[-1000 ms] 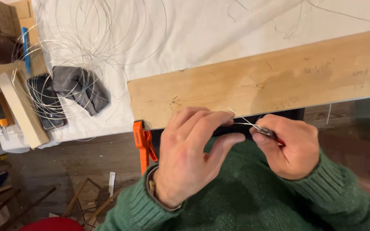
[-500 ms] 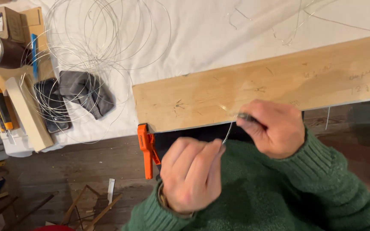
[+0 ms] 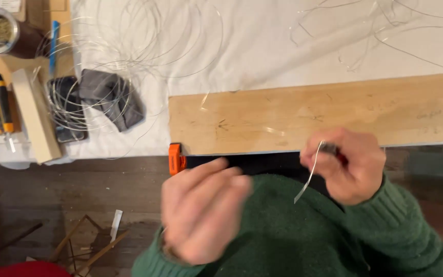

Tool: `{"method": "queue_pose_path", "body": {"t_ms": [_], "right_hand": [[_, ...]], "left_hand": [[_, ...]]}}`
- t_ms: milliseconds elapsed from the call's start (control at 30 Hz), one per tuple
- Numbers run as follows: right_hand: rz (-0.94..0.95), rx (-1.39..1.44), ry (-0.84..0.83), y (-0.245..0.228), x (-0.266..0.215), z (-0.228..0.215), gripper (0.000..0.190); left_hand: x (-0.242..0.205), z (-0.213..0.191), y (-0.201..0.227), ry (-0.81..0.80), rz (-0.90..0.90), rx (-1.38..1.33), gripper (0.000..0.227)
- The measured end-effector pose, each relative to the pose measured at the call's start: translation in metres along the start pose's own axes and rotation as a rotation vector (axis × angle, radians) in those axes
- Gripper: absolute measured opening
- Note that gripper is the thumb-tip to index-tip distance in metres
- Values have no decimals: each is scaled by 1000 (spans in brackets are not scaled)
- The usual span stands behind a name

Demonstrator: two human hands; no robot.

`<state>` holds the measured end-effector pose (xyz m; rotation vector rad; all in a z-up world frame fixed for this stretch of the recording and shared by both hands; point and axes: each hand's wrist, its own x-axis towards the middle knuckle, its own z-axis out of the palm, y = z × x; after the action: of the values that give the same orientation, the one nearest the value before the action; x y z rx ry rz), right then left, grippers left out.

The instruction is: The recorder is using pliers to bend and shape metal wires on a wooden workbench.

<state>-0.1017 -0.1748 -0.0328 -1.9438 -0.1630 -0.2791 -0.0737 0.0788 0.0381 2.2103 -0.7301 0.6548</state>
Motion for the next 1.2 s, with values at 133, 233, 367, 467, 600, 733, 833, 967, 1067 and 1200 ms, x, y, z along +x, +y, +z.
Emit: {"method": "queue_pose_path", "body": {"t_ms": [133,233,367,467,600,733,833,967,1067,1200], "right_hand": [[-20,191,-40,-10,-11,4,34],[15,255,-29,-12,-15,-3,38],[118,359,-64,-8,-19,-7,41],[154,620,-118,-2,-19,-4,39],[144,645,-133,-2,-5,-8,38],[129,424,-196,-1,11,-15,37],[37,282,-207,0,22,-18,36],[6,152,-150,8,13,-13,33],[-10,122,-112,5,10,-7,28],[-114,118,-54,-5,13,1,30]], "left_hand": [[45,16,6,-69,416,-70,22],[56,32,7,-7,493,-114,23],[65,36,9,-69,512,-123,28],[64,47,6,-63,480,-206,29],[68,57,-7,-35,542,-248,32],[76,57,-11,-49,606,-177,35],[81,64,-16,-14,679,-97,30],[75,69,-18,27,664,-78,29],[60,74,-22,57,642,-108,36],[57,81,-23,101,575,-204,33]]}}
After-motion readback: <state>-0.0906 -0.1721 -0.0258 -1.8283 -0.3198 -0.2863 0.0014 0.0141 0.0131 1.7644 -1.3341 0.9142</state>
